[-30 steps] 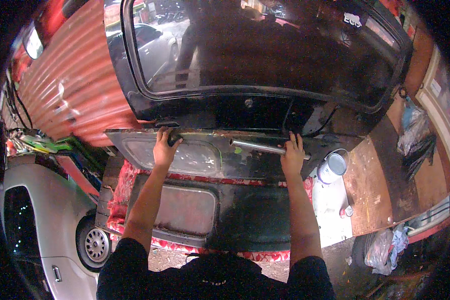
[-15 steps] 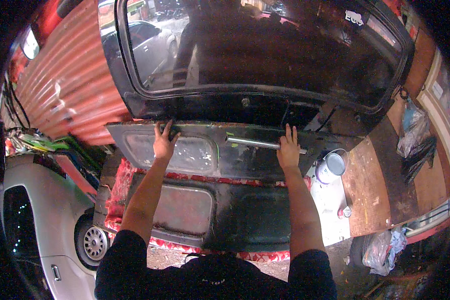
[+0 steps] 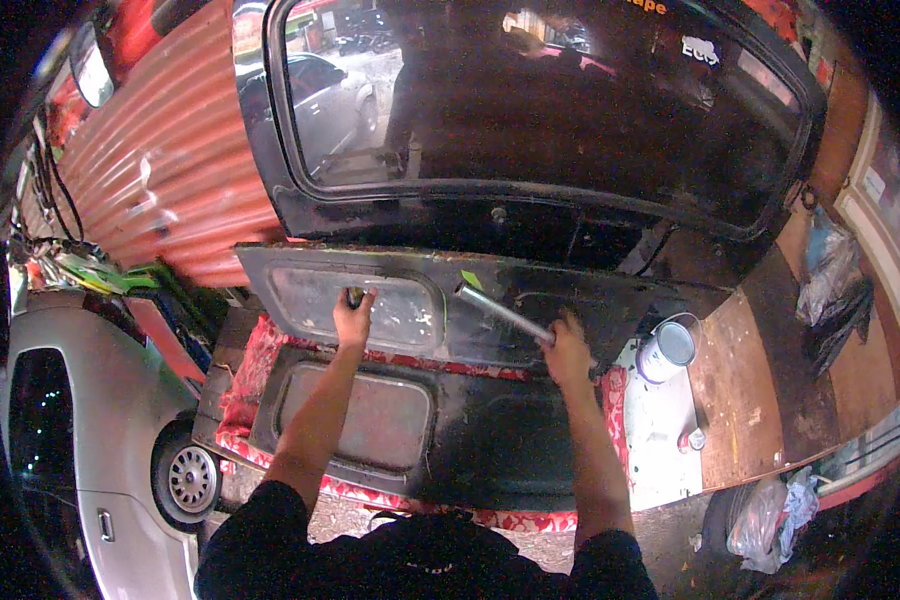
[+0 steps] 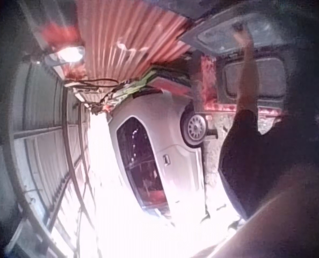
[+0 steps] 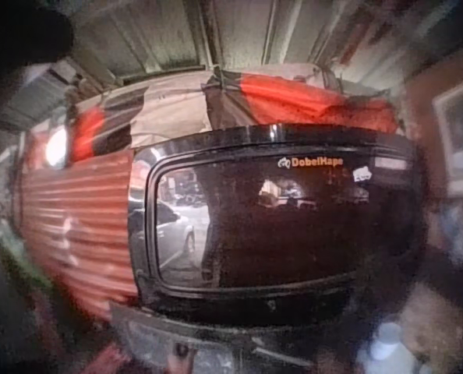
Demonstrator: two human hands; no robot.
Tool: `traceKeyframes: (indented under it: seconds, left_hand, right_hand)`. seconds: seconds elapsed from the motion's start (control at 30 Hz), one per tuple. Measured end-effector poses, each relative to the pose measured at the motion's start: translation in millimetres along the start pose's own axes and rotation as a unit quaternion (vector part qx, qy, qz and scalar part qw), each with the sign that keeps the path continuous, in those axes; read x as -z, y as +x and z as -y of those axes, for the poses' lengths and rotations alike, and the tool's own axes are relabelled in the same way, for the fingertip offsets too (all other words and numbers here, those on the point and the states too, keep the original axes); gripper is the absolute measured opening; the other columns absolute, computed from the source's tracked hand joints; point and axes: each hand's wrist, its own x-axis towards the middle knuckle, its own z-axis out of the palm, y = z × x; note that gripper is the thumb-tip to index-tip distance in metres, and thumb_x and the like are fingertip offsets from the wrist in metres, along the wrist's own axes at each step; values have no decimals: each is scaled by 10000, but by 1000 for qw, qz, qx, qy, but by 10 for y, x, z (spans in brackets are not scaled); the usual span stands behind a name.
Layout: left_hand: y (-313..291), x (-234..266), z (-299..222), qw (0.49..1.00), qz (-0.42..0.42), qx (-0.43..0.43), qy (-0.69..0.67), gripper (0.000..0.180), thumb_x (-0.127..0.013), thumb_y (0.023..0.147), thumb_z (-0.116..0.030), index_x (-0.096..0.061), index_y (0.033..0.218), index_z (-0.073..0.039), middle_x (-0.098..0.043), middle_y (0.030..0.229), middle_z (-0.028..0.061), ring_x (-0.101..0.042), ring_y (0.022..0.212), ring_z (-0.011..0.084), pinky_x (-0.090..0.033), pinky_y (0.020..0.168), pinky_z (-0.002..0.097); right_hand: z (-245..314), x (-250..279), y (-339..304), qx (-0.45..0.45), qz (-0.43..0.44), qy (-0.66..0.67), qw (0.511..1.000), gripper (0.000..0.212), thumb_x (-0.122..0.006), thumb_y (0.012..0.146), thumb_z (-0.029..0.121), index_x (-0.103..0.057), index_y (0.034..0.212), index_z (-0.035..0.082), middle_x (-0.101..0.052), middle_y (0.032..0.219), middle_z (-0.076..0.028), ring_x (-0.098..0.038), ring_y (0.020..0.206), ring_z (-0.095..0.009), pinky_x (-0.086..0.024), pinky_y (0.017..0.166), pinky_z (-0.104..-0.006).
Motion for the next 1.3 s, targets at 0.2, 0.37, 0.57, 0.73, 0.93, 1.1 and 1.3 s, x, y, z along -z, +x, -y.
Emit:
traceKeyframes:
  seconds: [0.2, 0.37, 0.57, 0.73, 0.93, 1.1, 1.3]
  left_hand:
    - [-494, -173, 503, 916, 94, 148, -361, 411, -631, 853, -154, -445, 1218, -120, -542, 911, 72, -564, 765, 183, -511, 648, 338]
    - [-437, -411, -190, 949, 189, -47, -248, 499, -694, 816, 55, -491, 1259, -48, -598, 1143, 92, -593, 1027, 180, -516, 847, 326]
    - [-62, -676, -1219, 940, 207, -211, -169, 539, -787, 805, -28, -547, 1287, -21, -632, 1135, 61, -601, 1060, 155, -489, 942, 303]
    - [85, -847, -1466, 935, 252, -217, -119, 527, -820, 790, -89, -582, 1255, -21, -655, 1124, 41, -600, 1024, 128, -474, 932, 273]
    - [160, -913, -1357, 942, 230, -233, -71, 542, -810, 787, -58, -570, 1272, -17, -667, 1120, 66, -616, 1019, 135, -504, 912, 284]
    - [116, -977, -1372, 949, 222, -218, -51, 558, -825, 766, -67, -578, 1264, -16, -671, 1139, 91, -624, 1024, 143, -514, 902, 295]
    - [93, -944, -1388, 916, 206, -343, 38, 547, -845, 719, -63, -606, 1211, -45, -662, 1136, 92, -637, 1021, 192, -510, 915, 313]
  right_hand:
    - [315, -344, -941, -125, 110, 121, 979, 527, -782, 782, 440, -635, 1065, 21, -695, 925, -231, -670, 893, -425, -522, 751, -505]
    - [269, -350, -1220, -155, 38, 236, 959, 468, -822, 761, 384, -627, 918, -12, -633, 746, -195, -617, 692, -362, -482, 643, -445]
    - [412, 30, -1067, -215, 1, 332, 918, 380, -827, 767, 255, -553, 800, -5, -477, 630, -86, -429, 579, -201, -400, 565, -359]
    - [385, 224, -1025, -245, -6, 338, 909, 337, -819, 766, 229, -569, 825, 12, -507, 644, -55, -461, 594, -182, -411, 583, -347]
    - [384, 291, -1036, -242, -28, 354, 903, 325, -804, 777, 214, -565, 857, 8, -536, 665, -58, -488, 610, -160, -418, 593, -339]
    - [224, 119, -1049, -206, -46, 408, 888, 283, -741, 827, 191, -564, 954, 10, -548, 679, -63, -499, 605, -154, -423, 583, -327]
    - [483, 366, -806, -161, -2, 380, 911, 328, -676, 899, 203, -575, 1117, -20, -565, 682, -61, -509, 602, -160, -433, 567, -318]
